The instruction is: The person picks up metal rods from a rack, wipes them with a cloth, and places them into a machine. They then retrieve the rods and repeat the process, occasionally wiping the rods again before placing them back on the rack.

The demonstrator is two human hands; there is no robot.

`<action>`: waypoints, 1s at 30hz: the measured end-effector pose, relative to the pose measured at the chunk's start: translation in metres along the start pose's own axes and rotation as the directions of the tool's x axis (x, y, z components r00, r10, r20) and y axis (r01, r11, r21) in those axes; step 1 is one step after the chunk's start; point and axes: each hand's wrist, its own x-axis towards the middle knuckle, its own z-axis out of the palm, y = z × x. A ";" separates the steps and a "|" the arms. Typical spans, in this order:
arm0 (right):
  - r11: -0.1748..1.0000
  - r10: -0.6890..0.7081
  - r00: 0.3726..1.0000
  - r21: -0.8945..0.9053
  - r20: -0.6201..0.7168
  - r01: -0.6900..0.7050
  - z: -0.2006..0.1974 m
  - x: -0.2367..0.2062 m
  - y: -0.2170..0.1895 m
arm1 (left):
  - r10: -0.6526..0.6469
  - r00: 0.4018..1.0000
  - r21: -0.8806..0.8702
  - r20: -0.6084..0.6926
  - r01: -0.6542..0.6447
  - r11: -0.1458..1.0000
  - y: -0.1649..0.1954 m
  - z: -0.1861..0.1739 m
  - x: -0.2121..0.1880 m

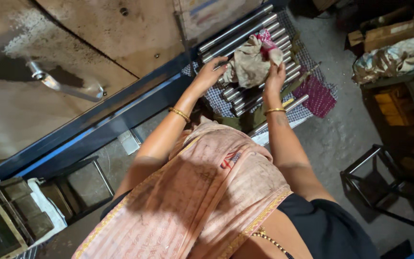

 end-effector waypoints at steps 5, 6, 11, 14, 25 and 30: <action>0.999 0.047 0.986 0.016 0.159 -0.050 0.023 0.013 -0.061 | 0.121 0.992 0.117 -0.047 -0.115 0.986 -0.003 -0.007 0.013; 0.990 0.036 0.983 -0.142 0.179 -0.010 0.029 0.012 -0.077 | 0.068 0.997 0.004 -0.039 -0.068 0.998 -0.006 -0.007 0.019; 0.912 0.048 0.480 -0.234 0.876 0.337 0.035 -0.044 -0.132 | -0.112 0.951 -0.609 0.288 0.273 0.744 -0.016 0.016 0.033; 0.958 -0.056 0.317 -0.038 0.947 0.284 0.030 -0.069 -0.136 | -0.105 0.940 -0.805 0.326 0.334 0.490 -0.016 0.051 0.030; 0.970 -0.243 0.716 0.174 0.655 0.170 -0.004 -0.083 -0.097 | 0.019 0.987 -0.882 0.159 0.133 0.453 0.027 0.064 0.066; 0.948 -0.318 0.900 0.129 0.298 0.292 -0.024 -0.072 -0.103 | 0.144 0.956 -0.800 0.256 0.125 0.587 0.069 0.058 0.096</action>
